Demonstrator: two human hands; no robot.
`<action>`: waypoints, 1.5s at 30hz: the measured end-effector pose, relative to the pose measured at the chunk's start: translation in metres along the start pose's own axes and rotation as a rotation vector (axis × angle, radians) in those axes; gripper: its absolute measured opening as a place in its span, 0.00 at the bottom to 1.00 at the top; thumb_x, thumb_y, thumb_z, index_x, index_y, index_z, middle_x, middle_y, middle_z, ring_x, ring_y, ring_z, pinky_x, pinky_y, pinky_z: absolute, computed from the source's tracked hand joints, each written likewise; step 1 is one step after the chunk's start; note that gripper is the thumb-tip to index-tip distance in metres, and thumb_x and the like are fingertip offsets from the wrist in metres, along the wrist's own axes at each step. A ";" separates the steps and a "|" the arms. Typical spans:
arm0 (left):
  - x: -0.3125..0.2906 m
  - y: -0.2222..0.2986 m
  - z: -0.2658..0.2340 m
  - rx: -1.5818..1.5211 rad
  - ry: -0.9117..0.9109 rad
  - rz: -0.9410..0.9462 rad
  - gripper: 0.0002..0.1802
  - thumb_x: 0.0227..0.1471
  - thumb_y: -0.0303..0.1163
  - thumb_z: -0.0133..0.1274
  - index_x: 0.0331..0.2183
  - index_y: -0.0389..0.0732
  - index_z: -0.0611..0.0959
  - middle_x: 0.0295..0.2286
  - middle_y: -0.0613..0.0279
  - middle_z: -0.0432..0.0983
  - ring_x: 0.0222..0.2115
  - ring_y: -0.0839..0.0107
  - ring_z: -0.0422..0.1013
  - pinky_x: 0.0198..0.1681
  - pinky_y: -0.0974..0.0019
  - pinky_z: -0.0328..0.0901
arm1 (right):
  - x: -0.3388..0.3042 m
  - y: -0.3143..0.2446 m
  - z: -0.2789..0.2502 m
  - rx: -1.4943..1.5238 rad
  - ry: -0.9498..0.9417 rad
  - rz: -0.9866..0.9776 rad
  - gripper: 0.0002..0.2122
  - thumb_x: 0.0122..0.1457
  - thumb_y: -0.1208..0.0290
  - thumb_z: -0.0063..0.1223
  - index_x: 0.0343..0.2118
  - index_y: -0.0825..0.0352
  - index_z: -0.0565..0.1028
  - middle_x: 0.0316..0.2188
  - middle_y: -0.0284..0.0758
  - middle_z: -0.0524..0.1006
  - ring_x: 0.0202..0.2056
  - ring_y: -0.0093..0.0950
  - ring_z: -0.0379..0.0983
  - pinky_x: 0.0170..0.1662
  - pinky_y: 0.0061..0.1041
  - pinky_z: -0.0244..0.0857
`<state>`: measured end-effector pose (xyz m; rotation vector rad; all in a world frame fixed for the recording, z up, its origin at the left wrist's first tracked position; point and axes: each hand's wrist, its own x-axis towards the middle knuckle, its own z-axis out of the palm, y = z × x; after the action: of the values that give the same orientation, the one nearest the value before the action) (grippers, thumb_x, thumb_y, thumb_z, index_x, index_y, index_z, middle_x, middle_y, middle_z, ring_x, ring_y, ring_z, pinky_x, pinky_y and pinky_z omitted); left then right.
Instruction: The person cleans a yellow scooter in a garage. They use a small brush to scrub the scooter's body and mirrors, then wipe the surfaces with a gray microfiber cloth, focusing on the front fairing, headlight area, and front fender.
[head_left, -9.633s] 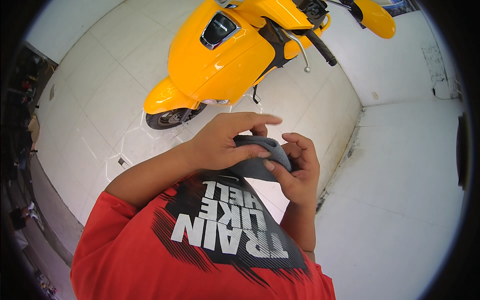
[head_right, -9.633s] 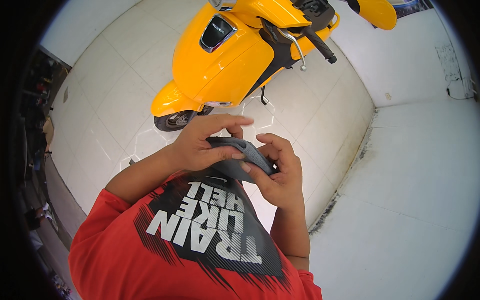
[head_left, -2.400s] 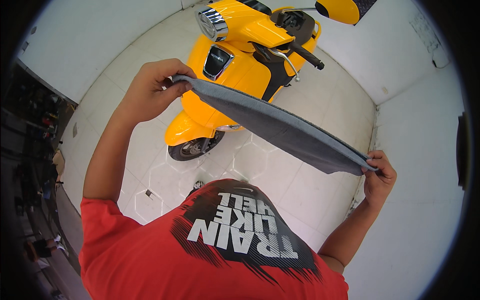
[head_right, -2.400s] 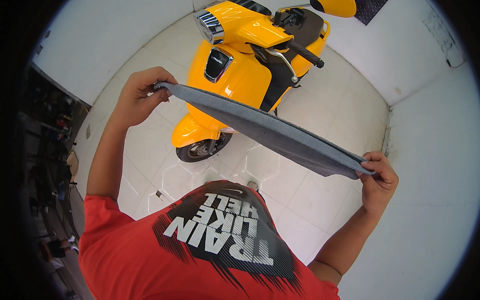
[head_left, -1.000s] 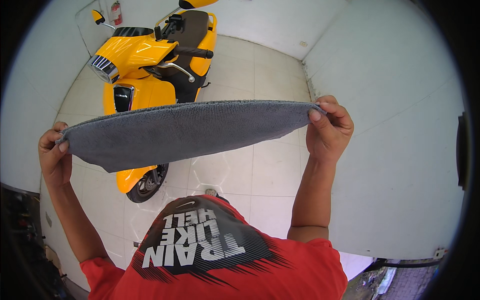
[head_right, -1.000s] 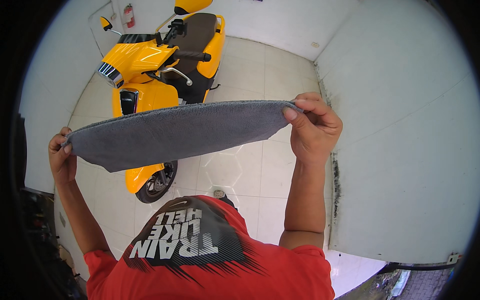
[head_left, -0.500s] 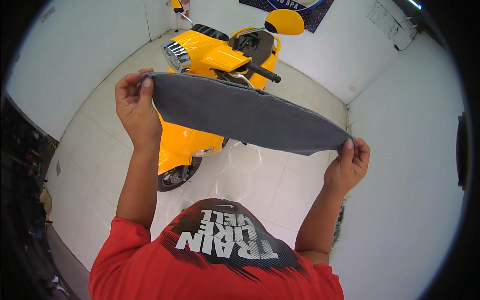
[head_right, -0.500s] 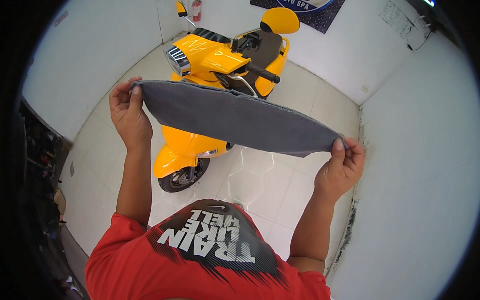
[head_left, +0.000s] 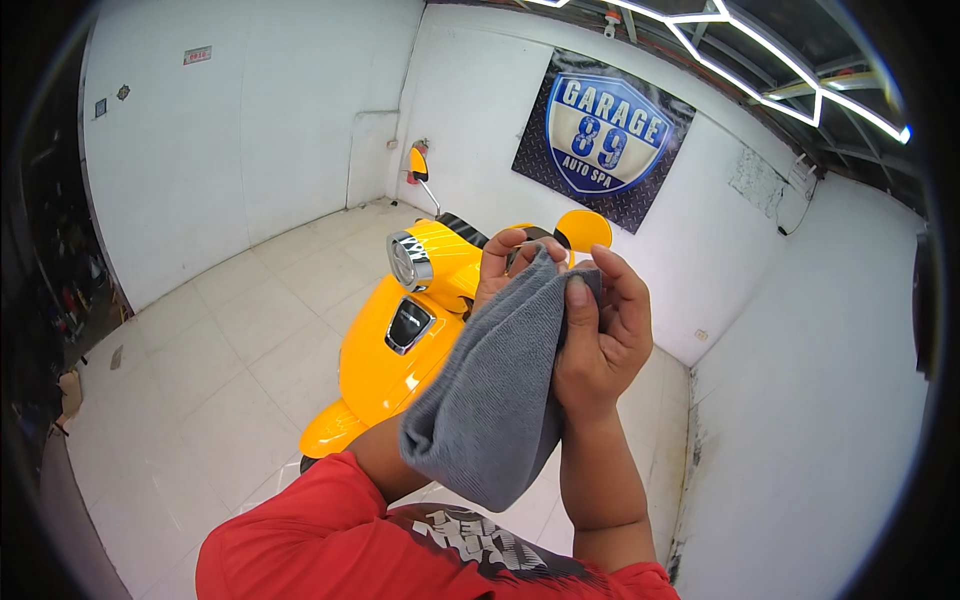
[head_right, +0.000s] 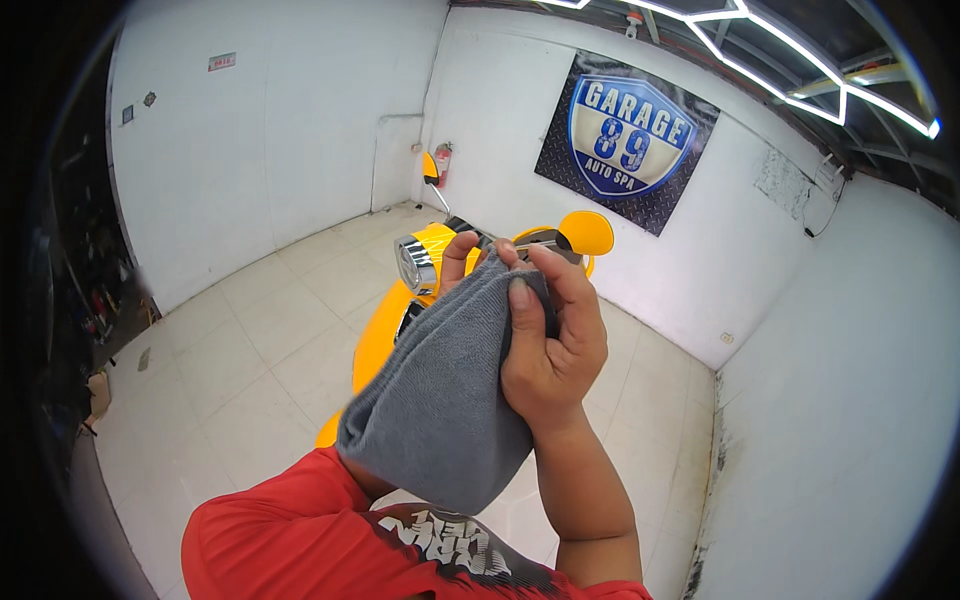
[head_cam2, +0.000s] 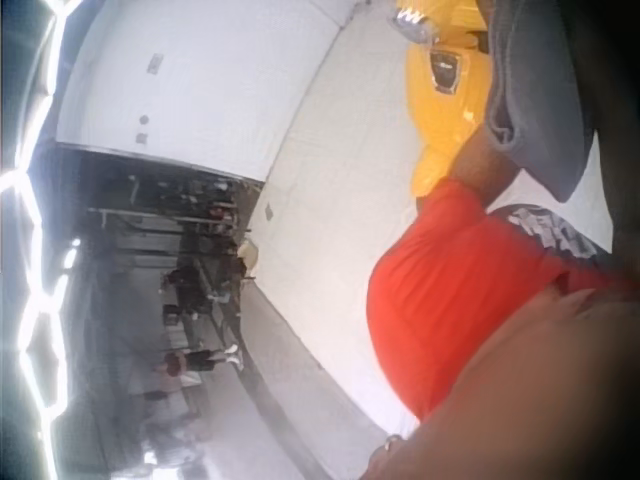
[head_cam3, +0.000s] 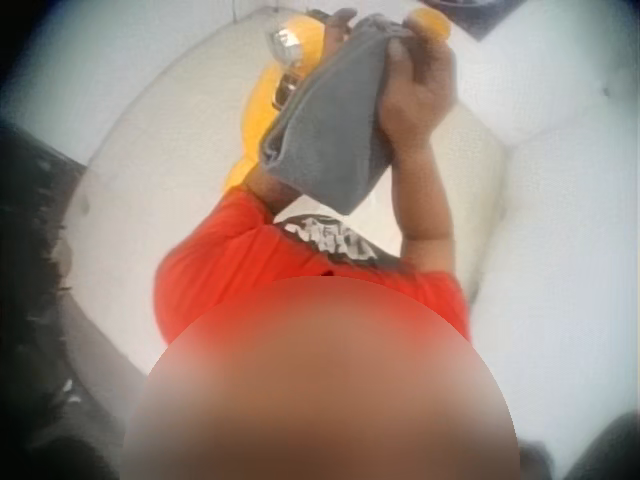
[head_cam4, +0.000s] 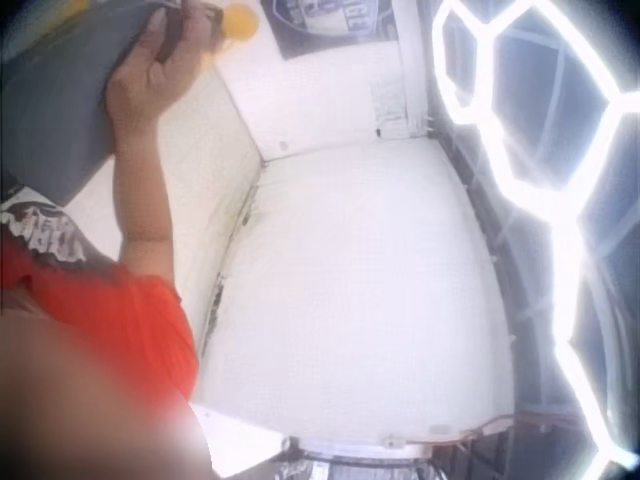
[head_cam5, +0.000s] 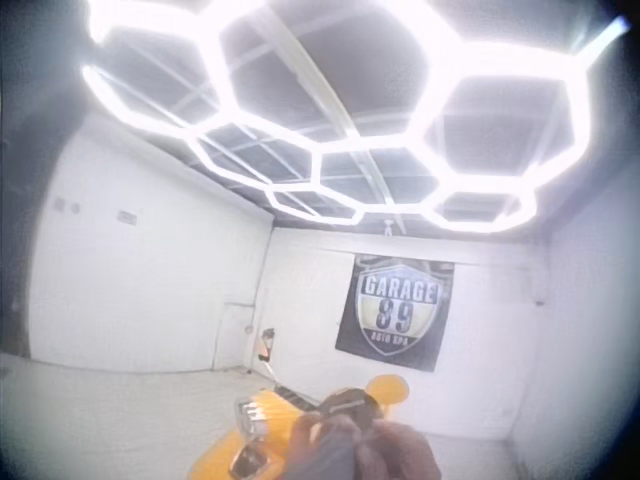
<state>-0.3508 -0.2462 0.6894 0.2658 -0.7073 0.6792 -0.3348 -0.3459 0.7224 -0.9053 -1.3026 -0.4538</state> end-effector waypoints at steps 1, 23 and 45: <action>-0.002 -0.002 -0.006 -0.112 0.098 -0.075 0.22 0.57 0.23 0.54 0.51 0.46 0.67 0.44 0.49 0.71 0.44 0.66 0.74 0.48 0.69 0.74 | -0.004 0.005 0.002 0.050 0.024 0.005 0.15 0.63 0.81 0.51 0.53 0.73 0.69 0.39 0.37 0.76 0.40 0.20 0.72 0.48 0.18 0.65; -0.026 0.005 -0.038 0.374 0.188 -0.281 0.32 0.59 0.53 0.50 0.57 0.44 0.67 0.58 0.51 0.63 0.60 0.62 0.59 0.63 0.62 0.59 | -0.020 0.016 -0.025 -0.047 -0.022 0.469 0.15 0.64 0.60 0.56 0.28 0.68 0.75 0.21 0.23 0.69 0.27 0.13 0.60 0.31 0.15 0.55; -0.220 0.091 -0.162 1.000 0.923 -0.495 0.28 0.59 0.44 0.57 0.54 0.39 0.71 0.36 0.62 0.78 0.35 0.74 0.74 0.39 0.71 0.68 | -0.257 0.051 -0.079 0.700 0.030 1.722 0.28 0.44 0.82 0.67 0.52 0.73 0.71 0.46 0.41 0.77 0.48 0.35 0.74 0.53 0.36 0.68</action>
<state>-0.4511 -0.2115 0.4220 0.9272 0.6252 0.5428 -0.3109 -0.4265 0.4618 -1.0401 -0.2244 1.2381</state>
